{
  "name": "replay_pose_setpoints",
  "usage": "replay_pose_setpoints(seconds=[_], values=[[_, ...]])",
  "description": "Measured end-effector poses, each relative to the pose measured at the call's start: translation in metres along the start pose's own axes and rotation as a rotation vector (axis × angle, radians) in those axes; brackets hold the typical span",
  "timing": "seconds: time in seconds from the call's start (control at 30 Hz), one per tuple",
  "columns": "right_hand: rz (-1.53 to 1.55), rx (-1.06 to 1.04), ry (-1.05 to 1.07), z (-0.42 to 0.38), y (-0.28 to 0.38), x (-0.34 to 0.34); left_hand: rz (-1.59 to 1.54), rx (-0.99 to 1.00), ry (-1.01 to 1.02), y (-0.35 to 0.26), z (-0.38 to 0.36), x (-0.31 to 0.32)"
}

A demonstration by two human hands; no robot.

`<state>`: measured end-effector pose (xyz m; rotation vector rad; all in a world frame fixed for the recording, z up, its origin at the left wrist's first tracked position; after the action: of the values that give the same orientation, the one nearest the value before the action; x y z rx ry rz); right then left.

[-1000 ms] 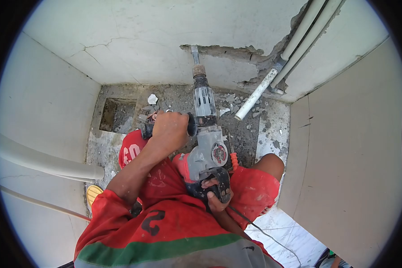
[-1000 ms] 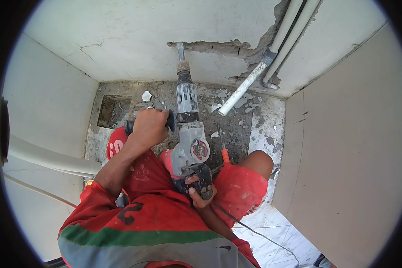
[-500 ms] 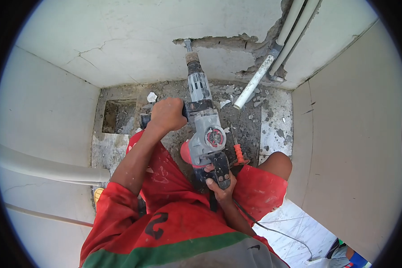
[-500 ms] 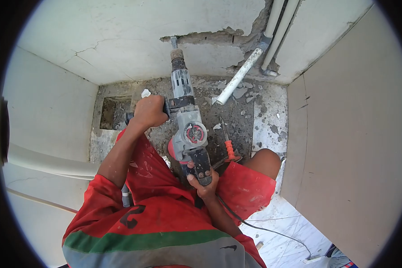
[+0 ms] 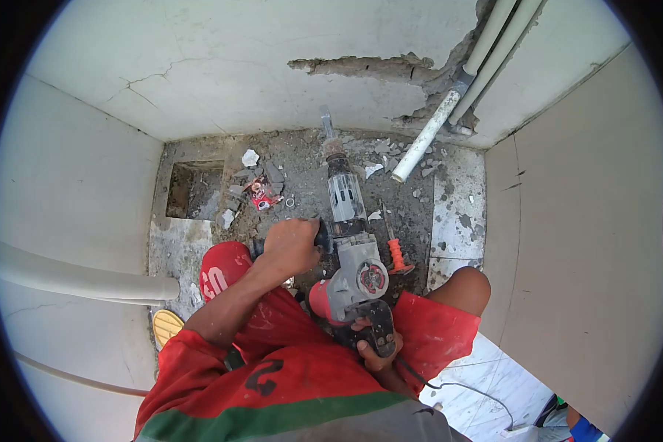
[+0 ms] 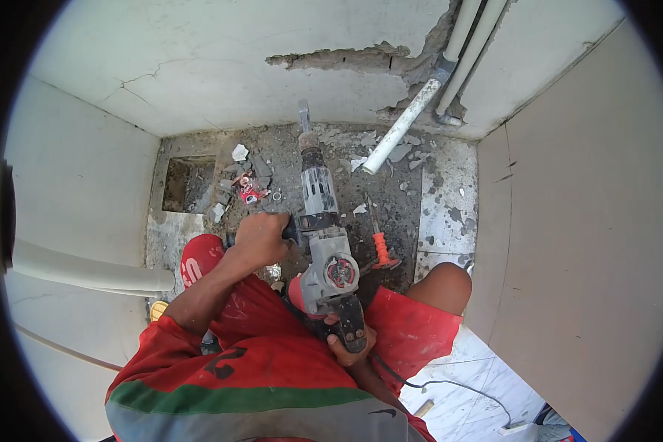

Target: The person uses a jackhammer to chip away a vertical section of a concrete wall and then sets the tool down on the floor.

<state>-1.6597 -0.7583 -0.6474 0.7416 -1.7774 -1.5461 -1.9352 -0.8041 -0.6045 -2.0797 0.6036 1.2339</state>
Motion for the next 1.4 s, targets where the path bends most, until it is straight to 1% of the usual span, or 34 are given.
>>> replay_pose_setpoints(seconds=[0.03,0.1,0.2,0.23,0.3,0.37,0.4,0.5,0.57,0.77,0.87,1.17,1.27,1.4], values=[[-0.062,-0.09,0.033,0.011,0.003,0.003,0.017,0.03,-0.05,-0.004,0.001,-0.015],[-0.019,-0.095,0.015,0.024,0.007,0.009,0.043,0.078,-0.147,-0.01,0.0,-0.036],[0.022,-0.105,0.032,0.048,0.01,0.018,0.086,0.076,-0.231,-0.003,0.016,-0.055],[0.031,-0.111,0.044,0.053,0.009,0.019,0.099,0.05,-0.192,-0.003,0.018,-0.053],[0.133,-0.096,-0.013,0.057,0.005,0.021,0.13,-0.003,-0.126,-0.002,0.03,-0.054],[0.193,-0.062,-0.051,0.058,0.001,0.02,0.109,-0.009,-0.118,0.0,0.031,-0.052],[0.167,-0.059,-0.052,0.061,0.0,0.019,0.1,-0.013,-0.108,0.0,0.032,-0.049],[0.096,-0.038,-0.059,0.059,0.003,0.015,0.06,-0.014,-0.098,0.004,0.037,-0.042],[0.064,-0.045,-0.039,0.062,0.008,0.011,0.059,0.019,-0.126,-0.002,0.033,-0.044],[0.104,-0.094,-0.028,0.048,0.001,0.003,0.09,0.056,-0.127,-0.016,0.02,-0.044],[0.18,-0.042,-0.08,0.045,-0.013,0.004,0.129,0.049,-0.133,-0.021,0.023,-0.049],[0.205,-0.039,-0.06,0.049,-0.02,0.003,0.168,0.033,-0.137,-0.021,0.023,-0.053],[0.292,0.015,-0.057,0.055,-0.025,0.006,0.164,0.024,-0.122,-0.019,0.024,-0.05],[0.391,0.016,0.006,0.061,-0.029,0.002,0.156,0.047,-0.113,-0.021,0.027,-0.051]])
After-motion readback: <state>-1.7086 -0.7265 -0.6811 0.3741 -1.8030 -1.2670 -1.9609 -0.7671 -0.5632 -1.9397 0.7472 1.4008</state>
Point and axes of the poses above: each hand's wrist, its own z-axis towards the middle knuckle, its own x-axis out of the palm, y = z × x, the point moved 6 cm from there along z, towards the middle knuckle, and after that the axes turned 1 degree about -z, right-handed, at the moved point
